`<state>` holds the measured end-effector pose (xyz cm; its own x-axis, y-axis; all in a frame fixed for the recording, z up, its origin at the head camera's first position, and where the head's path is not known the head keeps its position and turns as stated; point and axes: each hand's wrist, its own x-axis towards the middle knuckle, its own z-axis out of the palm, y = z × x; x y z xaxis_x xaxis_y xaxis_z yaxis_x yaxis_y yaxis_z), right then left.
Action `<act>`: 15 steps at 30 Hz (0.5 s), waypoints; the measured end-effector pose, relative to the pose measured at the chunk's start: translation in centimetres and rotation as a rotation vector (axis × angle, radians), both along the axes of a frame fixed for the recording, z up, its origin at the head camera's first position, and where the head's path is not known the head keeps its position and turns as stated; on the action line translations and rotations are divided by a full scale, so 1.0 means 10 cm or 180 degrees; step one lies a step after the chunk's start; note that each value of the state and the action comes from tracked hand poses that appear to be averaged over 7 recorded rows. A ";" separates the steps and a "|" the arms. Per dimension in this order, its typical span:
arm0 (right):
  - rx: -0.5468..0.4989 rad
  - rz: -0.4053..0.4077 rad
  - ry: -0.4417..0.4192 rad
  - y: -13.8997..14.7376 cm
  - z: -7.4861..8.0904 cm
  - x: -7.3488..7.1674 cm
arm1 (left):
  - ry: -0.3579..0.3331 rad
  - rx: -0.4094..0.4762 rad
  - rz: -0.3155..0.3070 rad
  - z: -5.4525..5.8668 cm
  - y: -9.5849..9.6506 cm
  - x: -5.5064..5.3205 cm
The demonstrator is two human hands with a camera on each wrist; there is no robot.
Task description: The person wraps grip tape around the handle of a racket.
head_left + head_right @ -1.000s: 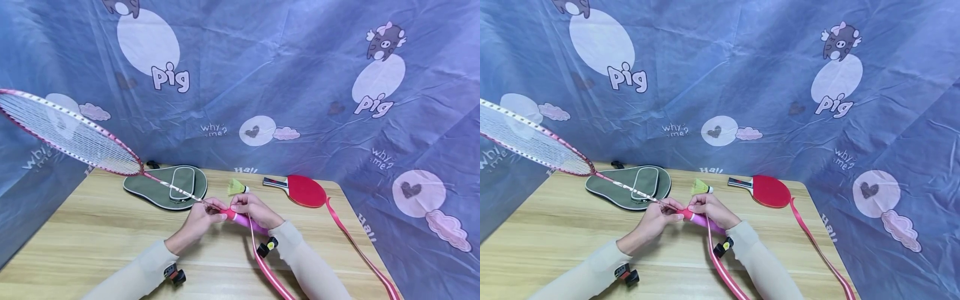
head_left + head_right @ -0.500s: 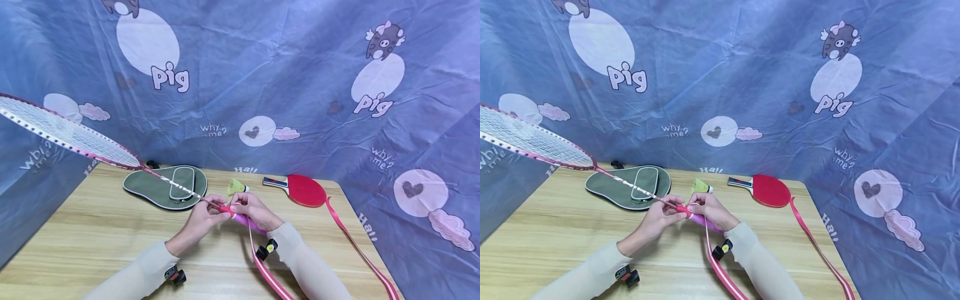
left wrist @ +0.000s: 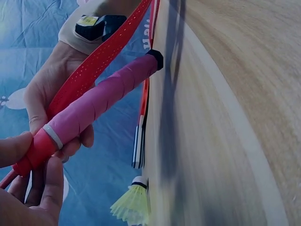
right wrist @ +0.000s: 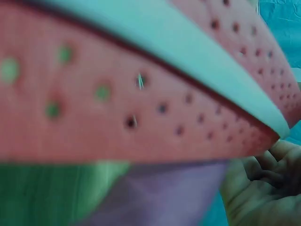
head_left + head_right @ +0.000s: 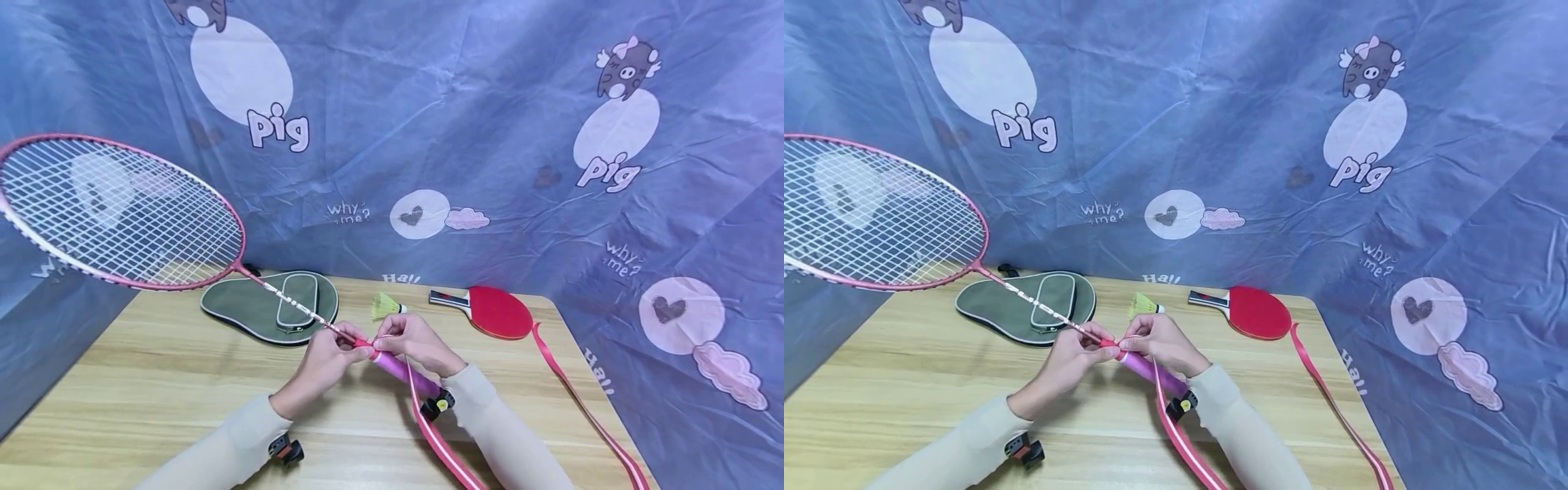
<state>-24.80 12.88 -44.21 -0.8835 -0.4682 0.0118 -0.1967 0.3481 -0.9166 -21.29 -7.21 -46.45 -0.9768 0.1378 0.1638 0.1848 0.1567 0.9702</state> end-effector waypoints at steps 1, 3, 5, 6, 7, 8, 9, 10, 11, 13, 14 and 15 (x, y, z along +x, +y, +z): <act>0.0074 0.0039 0.0020 0.01 0.01 -0.01 | -0.0022 0.0013 -0.0019 0.00 0.00 0.00; 0.0139 0.0142 0.0004 0.04 0.03 -0.03 | -0.0061 0.0053 -0.0056 0.00 0.00 -0.01; 0.0162 0.0266 -0.0068 0.07 0.05 -0.04 | -0.0090 0.0100 -0.0117 -0.01 0.00 -0.02; 0.0160 0.0315 -0.0111 0.08 0.06 -0.05 | -0.0098 0.0127 -0.0159 -0.01 -0.01 -0.03; 0.0137 0.0356 -0.0153 0.09 0.07 -0.06 | -0.0110 0.0151 -0.0206 -0.01 -0.01 -0.04; 0.0119 0.0384 -0.0190 0.09 0.07 -0.07 | -0.0109 0.0172 -0.0257 -0.01 -0.01 -0.04; 0.0119 0.0404 -0.0202 0.09 0.07 -0.07 | -0.0106 0.0195 -0.0307 -0.01 -0.02 -0.05; 0.0123 0.0412 -0.0206 0.09 0.07 -0.08 | -0.0113 0.0224 -0.0354 -0.01 -0.02 -0.06; 0.0128 0.0410 -0.0206 0.09 0.06 -0.09 | -0.0119 0.0261 -0.0399 -0.01 -0.03 -0.07; 0.0140 0.0374 -0.0213 0.09 0.04 -0.11 | -0.0127 0.0311 -0.0467 -0.01 -0.04 -0.08; 0.0145 0.0349 -0.0219 0.09 0.03 -0.12 | -0.0139 0.0334 -0.0487 -0.01 -0.05 -0.09; 0.0137 0.0319 -0.0239 0.09 0.02 -0.13 | -0.0155 0.0355 -0.0504 -0.01 -0.05 -0.09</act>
<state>-26.07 13.76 -43.96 -0.8299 -0.5529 -0.0745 -0.1640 0.3694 -0.9147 -22.21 -7.72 -46.57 -0.9515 0.2741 0.1397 0.1510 0.0204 0.9883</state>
